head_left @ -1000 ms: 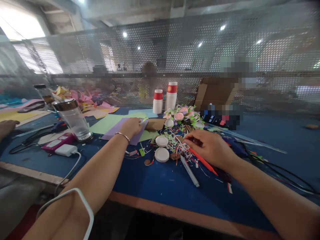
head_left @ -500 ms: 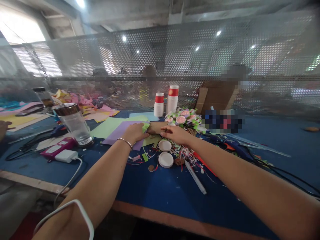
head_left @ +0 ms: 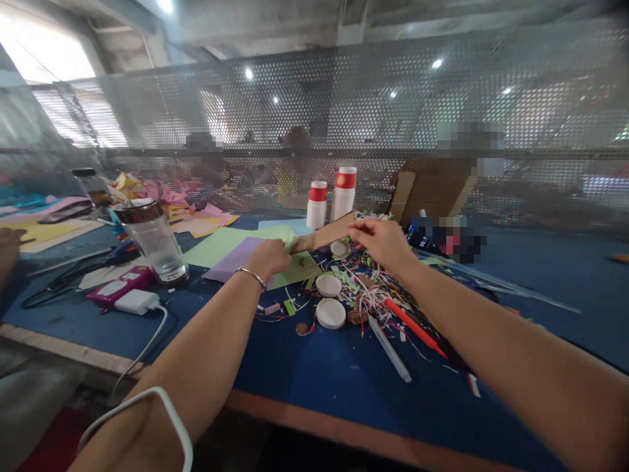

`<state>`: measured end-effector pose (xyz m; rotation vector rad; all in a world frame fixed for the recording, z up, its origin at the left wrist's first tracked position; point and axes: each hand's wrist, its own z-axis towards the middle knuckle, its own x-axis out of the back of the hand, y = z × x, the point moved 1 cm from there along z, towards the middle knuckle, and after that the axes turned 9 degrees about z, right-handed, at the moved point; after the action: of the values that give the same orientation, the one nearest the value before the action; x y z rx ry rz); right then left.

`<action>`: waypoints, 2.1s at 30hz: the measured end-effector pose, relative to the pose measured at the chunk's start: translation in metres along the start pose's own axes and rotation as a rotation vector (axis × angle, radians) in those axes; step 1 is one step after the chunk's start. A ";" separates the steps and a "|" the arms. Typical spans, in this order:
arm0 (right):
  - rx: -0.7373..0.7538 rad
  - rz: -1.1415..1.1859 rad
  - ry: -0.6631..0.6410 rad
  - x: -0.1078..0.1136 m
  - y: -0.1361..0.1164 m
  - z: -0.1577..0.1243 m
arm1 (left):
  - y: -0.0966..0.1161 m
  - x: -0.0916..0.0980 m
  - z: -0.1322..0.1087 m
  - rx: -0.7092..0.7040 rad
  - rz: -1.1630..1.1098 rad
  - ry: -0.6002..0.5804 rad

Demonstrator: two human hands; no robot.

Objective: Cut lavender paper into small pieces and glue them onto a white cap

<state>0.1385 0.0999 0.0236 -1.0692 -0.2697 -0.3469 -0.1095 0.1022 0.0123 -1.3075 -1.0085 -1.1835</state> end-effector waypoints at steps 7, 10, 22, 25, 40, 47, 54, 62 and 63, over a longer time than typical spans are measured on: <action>-0.016 0.122 0.235 0.056 0.007 -0.021 | -0.007 -0.005 0.006 -0.001 -0.001 0.022; -0.031 0.160 0.315 0.074 0.011 -0.031 | -0.007 -0.003 0.006 -0.011 -0.007 0.084; -0.109 -0.062 0.109 0.059 0.036 -0.015 | 0.004 -0.004 -0.004 -0.126 -0.031 0.069; -0.077 -0.223 0.066 0.063 0.028 -0.027 | 0.005 -0.006 -0.003 -0.135 -0.038 0.053; -0.001 -0.490 -0.359 0.078 -0.004 -0.094 | 0.030 0.018 -0.026 -0.502 -0.251 -0.048; -0.027 -0.535 -0.499 0.084 0.000 -0.097 | 0.050 0.013 -0.031 -0.569 -0.229 -0.053; -0.112 -0.620 -0.574 0.077 -0.004 -0.105 | 0.054 0.007 -0.025 -0.471 -0.303 0.003; -0.132 -0.629 -0.595 0.076 -0.004 -0.107 | 0.043 0.018 -0.024 -0.332 -0.364 0.097; -0.130 -0.625 -0.595 0.076 -0.004 -0.107 | 0.037 0.020 -0.024 -0.303 -0.366 0.104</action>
<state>0.2113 -0.0080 0.0068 -1.1848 -1.1387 -0.6026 -0.0724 0.0742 0.0253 -1.3085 -1.0486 -1.7192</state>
